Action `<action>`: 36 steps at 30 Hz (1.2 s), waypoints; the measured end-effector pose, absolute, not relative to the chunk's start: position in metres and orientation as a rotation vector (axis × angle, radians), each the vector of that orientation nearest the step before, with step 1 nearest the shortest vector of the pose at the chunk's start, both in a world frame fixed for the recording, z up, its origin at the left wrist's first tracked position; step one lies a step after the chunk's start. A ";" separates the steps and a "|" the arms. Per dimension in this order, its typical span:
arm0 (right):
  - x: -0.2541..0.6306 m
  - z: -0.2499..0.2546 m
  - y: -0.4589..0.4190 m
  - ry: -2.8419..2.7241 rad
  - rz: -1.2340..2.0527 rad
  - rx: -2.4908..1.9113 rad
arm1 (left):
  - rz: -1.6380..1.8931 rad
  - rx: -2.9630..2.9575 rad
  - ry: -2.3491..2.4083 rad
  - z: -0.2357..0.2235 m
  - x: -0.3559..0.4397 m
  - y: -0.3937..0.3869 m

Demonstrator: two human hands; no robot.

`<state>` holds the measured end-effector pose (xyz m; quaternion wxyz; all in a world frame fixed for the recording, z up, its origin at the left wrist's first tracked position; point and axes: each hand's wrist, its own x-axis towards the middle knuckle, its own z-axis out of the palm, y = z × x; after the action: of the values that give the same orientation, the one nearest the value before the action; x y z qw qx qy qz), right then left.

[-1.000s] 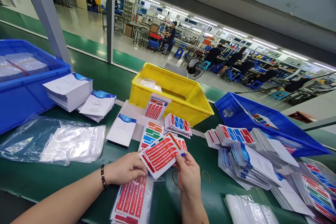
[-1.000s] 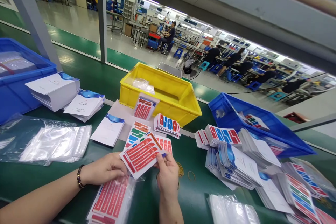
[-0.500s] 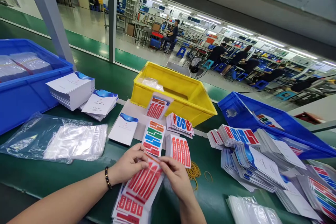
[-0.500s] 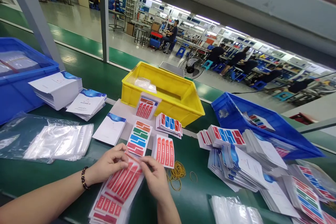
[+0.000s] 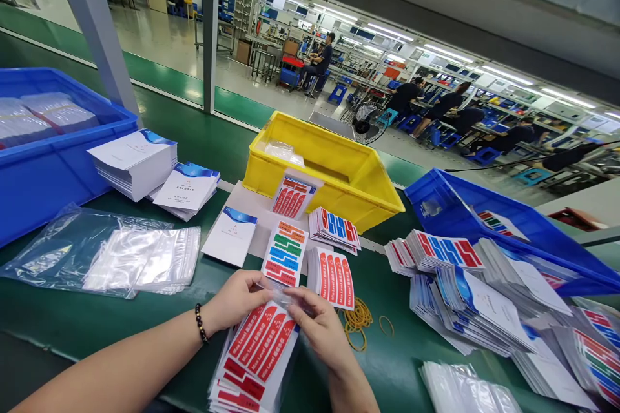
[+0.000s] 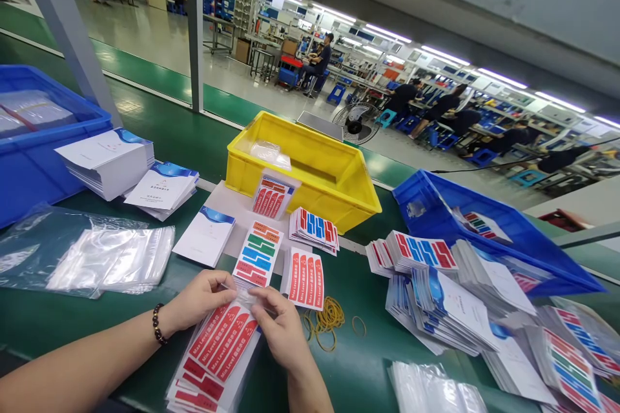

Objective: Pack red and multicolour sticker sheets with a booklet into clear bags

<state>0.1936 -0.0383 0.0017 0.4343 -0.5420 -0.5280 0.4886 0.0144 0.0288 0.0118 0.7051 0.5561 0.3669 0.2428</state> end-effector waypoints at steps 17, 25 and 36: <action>0.182 0.005 -0.034 -1.311 1.110 -1.444 | 0.662 1.377 0.881 0.013 0.016 0.028; 0.179 0.002 -0.036 -1.323 1.035 -1.415 | 0.642 1.371 0.841 0.012 0.017 0.027; 0.172 0.019 -0.039 -1.565 1.001 -1.424 | 0.649 1.465 0.707 0.016 0.012 0.023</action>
<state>0.1723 -0.0388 0.0187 0.3900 -0.5601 -0.6156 0.3939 0.0117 0.0226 0.0164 0.6404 0.6424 0.3100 0.2848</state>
